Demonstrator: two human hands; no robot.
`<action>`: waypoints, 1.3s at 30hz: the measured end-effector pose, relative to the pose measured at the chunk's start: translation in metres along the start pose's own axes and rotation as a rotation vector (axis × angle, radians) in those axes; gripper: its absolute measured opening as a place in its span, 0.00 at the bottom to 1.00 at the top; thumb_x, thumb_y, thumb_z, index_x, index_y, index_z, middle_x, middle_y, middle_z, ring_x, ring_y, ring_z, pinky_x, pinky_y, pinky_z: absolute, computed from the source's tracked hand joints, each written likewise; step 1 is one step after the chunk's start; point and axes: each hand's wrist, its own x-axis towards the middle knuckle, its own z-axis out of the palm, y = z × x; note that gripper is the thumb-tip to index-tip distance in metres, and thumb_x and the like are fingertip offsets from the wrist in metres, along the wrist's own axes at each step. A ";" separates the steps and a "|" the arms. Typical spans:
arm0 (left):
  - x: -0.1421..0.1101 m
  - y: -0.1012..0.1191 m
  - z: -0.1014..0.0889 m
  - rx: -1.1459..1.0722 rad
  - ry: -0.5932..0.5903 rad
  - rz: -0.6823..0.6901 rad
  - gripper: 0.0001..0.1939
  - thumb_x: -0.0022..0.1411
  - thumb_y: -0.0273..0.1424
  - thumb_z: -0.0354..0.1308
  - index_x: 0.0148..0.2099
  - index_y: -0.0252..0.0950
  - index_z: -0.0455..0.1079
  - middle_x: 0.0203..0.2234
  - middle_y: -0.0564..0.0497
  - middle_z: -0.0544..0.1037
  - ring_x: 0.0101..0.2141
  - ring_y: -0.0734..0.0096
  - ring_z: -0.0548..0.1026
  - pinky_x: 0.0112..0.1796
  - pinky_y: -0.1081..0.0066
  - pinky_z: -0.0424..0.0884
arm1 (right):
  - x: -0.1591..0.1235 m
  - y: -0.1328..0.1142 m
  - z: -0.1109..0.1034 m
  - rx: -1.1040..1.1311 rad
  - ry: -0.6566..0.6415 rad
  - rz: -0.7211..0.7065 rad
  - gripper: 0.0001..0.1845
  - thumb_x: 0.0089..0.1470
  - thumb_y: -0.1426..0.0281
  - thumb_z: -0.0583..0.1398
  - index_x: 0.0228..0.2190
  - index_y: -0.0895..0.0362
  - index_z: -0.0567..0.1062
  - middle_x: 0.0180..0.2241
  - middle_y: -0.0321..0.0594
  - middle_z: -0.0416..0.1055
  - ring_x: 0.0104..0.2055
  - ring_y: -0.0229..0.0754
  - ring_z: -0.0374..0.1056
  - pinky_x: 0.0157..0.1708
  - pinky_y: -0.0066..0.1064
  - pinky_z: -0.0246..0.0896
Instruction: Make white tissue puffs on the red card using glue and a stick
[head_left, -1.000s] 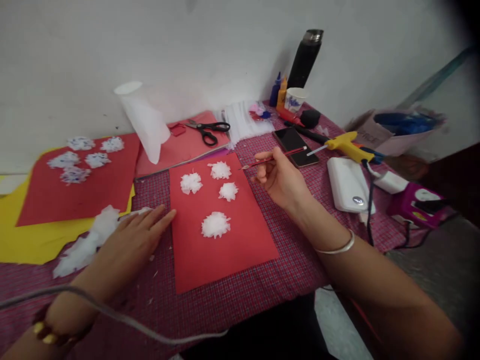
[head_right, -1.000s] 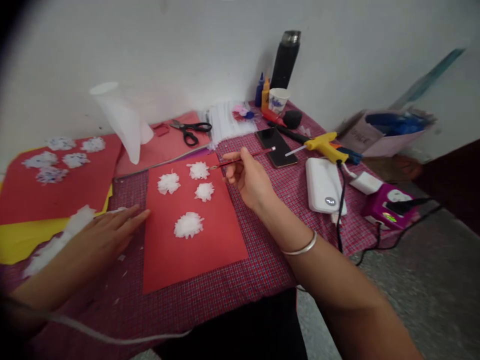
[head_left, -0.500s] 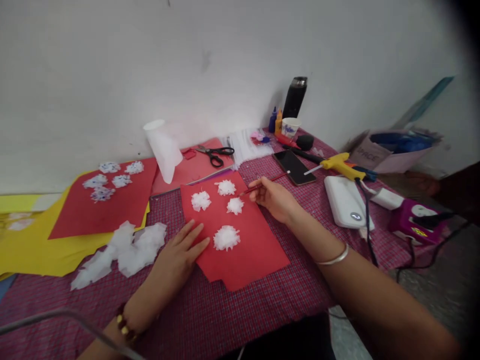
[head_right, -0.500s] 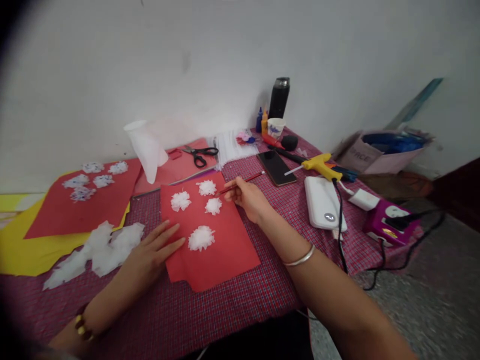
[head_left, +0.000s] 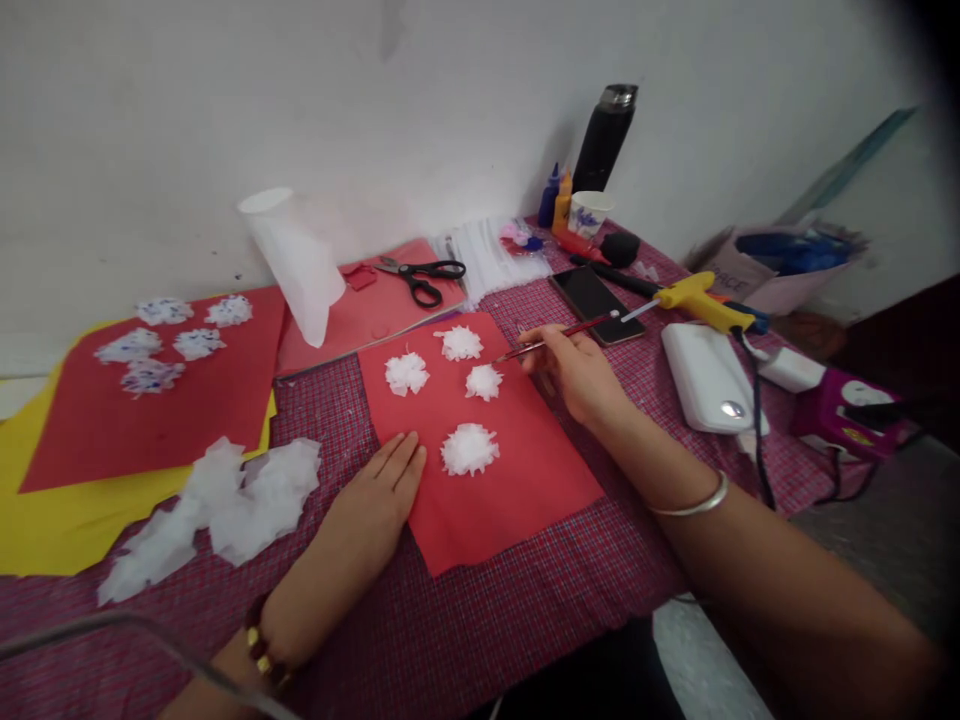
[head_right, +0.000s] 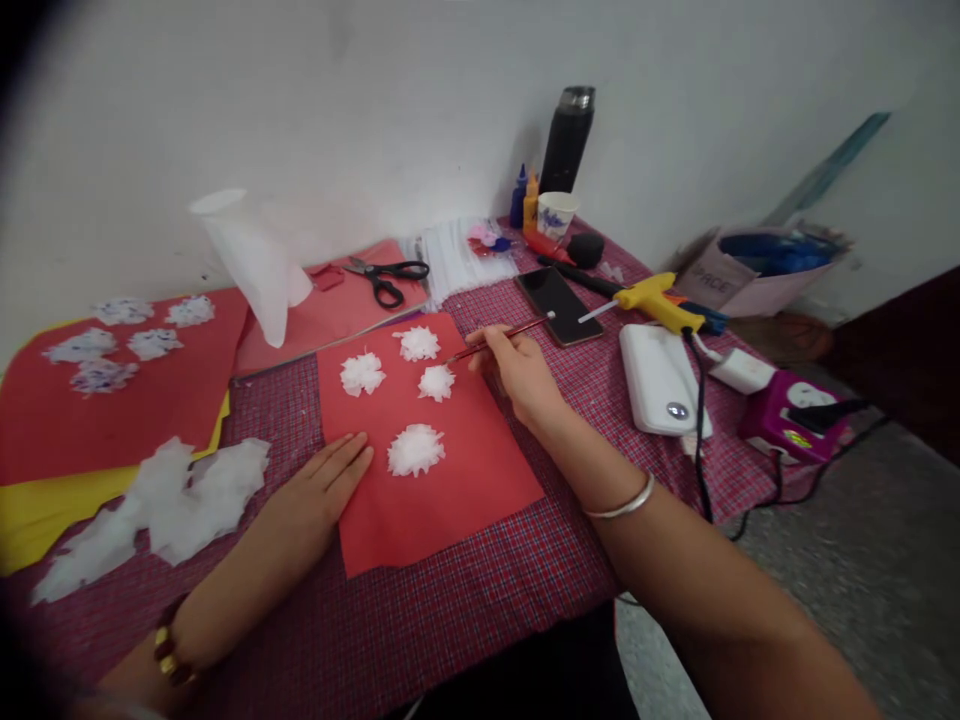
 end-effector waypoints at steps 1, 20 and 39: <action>0.001 0.001 0.001 -0.011 0.014 -0.013 0.28 0.64 0.17 0.41 0.63 0.27 0.67 0.60 0.36 0.72 0.61 0.57 0.69 0.58 0.57 0.69 | -0.001 -0.001 0.000 -0.021 0.032 -0.068 0.15 0.59 0.57 0.60 0.31 0.56 0.77 0.18 0.34 0.69 0.19 0.35 0.61 0.20 0.28 0.52; 0.002 0.024 -0.035 -0.535 0.017 0.203 0.24 0.69 0.49 0.53 0.56 0.39 0.73 0.58 0.47 0.76 0.57 0.59 0.73 0.57 0.58 0.67 | -0.034 -0.012 0.044 -0.471 -0.439 -0.380 0.12 0.67 0.65 0.53 0.38 0.54 0.75 0.28 0.36 0.73 0.31 0.38 0.71 0.36 0.34 0.67; 0.003 0.001 -0.011 -0.254 0.209 -0.121 0.17 0.69 0.31 0.52 0.56 0.32 0.72 0.56 0.41 0.77 0.54 0.53 0.76 0.60 0.49 0.60 | -0.024 0.005 0.023 -0.131 -0.381 -0.153 0.14 0.67 0.61 0.53 0.40 0.56 0.75 0.30 0.38 0.78 0.28 0.38 0.73 0.32 0.33 0.69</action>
